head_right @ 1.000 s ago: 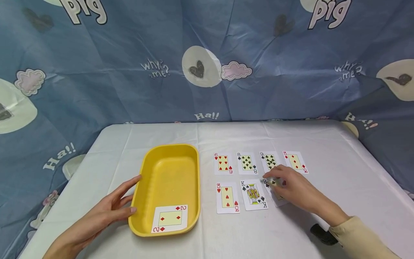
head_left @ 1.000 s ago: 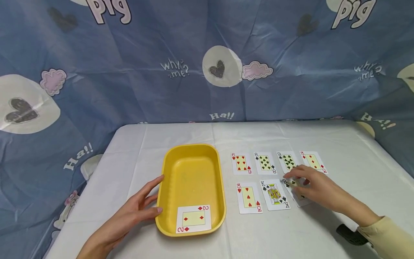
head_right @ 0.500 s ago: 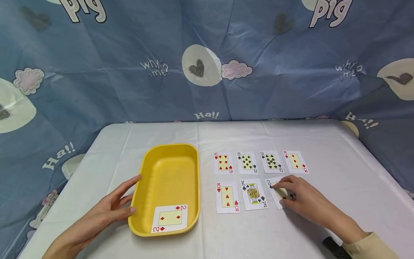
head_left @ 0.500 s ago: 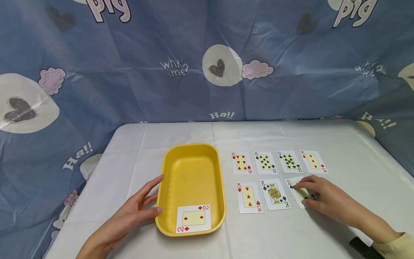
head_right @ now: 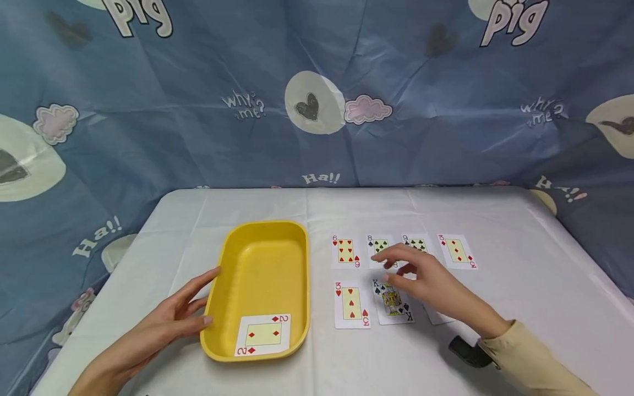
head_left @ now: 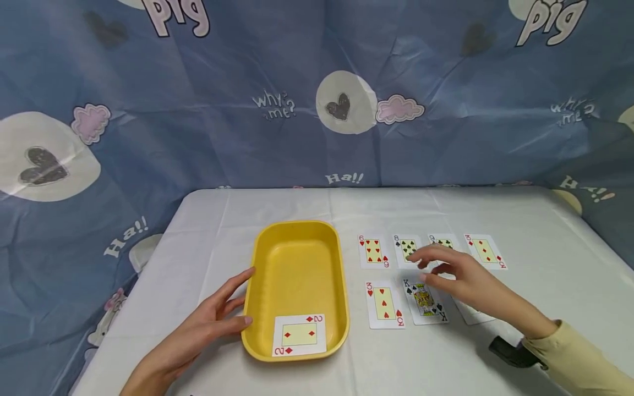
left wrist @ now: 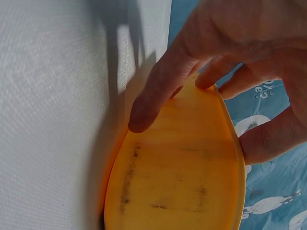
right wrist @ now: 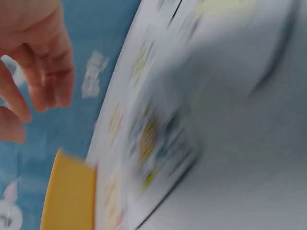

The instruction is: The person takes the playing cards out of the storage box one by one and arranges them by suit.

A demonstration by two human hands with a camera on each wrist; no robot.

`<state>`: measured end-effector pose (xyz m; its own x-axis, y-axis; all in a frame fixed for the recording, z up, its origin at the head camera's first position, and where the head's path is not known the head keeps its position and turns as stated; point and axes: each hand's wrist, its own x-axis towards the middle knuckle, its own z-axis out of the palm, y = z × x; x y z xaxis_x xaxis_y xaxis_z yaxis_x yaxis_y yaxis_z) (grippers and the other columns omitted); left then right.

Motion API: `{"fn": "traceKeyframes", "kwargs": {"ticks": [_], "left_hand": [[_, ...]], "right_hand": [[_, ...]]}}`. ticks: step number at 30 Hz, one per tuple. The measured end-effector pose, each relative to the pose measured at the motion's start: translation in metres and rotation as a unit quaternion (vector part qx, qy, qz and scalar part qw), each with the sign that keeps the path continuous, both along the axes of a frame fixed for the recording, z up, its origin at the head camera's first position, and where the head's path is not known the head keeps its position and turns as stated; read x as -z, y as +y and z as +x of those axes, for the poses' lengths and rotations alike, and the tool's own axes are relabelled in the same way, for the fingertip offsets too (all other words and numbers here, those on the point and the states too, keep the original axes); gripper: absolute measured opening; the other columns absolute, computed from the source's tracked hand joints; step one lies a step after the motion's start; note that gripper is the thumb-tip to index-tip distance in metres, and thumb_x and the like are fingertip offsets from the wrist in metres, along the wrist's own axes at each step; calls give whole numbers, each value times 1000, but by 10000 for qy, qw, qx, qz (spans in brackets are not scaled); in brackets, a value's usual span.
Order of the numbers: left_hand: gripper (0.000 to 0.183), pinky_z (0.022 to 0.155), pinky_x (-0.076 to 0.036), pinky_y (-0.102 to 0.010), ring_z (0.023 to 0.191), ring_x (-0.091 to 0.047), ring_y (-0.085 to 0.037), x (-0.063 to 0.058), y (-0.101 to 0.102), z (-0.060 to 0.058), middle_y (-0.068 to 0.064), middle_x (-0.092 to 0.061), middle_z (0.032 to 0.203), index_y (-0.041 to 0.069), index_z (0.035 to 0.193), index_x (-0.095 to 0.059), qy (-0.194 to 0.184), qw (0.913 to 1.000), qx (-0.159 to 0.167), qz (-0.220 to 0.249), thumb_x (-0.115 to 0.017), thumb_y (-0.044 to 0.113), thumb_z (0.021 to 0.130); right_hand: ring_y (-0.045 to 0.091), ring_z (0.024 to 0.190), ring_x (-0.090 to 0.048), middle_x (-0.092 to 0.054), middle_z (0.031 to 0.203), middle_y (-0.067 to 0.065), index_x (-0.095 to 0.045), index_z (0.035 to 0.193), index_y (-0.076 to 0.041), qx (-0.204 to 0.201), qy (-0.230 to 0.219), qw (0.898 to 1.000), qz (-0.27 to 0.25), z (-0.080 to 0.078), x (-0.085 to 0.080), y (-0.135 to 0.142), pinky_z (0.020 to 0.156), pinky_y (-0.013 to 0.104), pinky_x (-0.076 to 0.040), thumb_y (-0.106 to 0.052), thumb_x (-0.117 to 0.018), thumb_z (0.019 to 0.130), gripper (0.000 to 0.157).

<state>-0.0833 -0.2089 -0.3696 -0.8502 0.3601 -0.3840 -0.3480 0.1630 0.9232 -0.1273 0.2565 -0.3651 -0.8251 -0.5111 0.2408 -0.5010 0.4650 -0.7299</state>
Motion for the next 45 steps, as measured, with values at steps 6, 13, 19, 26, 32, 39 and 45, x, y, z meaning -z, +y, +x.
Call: {"fn": "traceKeyframes", "kwargs": {"ticks": [6,13,19,26,32,39,45], "left_hand": [[78,94,-50,-44,137,-39,-34,0,1,-1,-15,-29,157,31,156,-25,19,10000,-19,-49,-69,20,93],[78,93,-51,-44,137,-39,-34,-1,1,-3,-13,-25,159,32,155,-26,7,9999,-104,-105,-70,20,92],[78,93,-51,-43,132,-46,-32,-1,-1,-1,-17,-31,156,31,156,-25,67,10000,-44,-37,-69,19,93],[78,94,-50,-43,135,-42,-34,-3,-1,0,-17,-31,156,32,156,-24,53,10000,-23,-80,-69,22,93],[78,94,-50,-44,136,-41,-34,-2,-3,1,-18,-31,155,31,156,-24,78,9999,-28,-68,-69,20,93],[78,94,-50,-43,133,-45,-33,1,-2,3,-20,-32,155,32,156,-23,90,9999,103,78,-68,20,94],[78,93,-50,-44,135,-42,-35,1,-2,3,-20,-32,155,33,156,-25,114,9999,59,61,-69,20,93]], "right_hand": [[24,107,-59,-60,124,0,-63,126,-16,-1094,-546,9900,-704,-11,-8,-60,90,32,-51,-9,-66,95,32],[19,106,-58,-60,125,-3,-61,127,-24,-2478,-693,9663,-83,-21,-16,-118,85,31,-53,-19,-65,97,31],[6,90,-56,-60,117,-14,-61,124,-31,-2600,-108,9629,716,-31,-30,-143,73,26,-52,-20,-66,97,30],[6,94,-57,-64,116,-8,-64,126,-20,-3093,-531,9447,951,-44,-22,-165,76,28,-52,-13,-68,95,32],[6,102,-58,-64,117,-9,-65,125,-18,-3887,-870,9028,1621,-58,-17,-198,87,23,-49,-7,-71,90,37],[3,97,-51,-55,118,-12,-64,129,-26,-4353,-1016,8640,2319,-63,-3,-227,88,16,-42,-13,-82,82,53],[-1,103,-43,-43,121,-13,-59,137,-29,-4454,-484,8451,2917,-56,-1,-234,86,12,-37,-12,-86,75,69]]}}
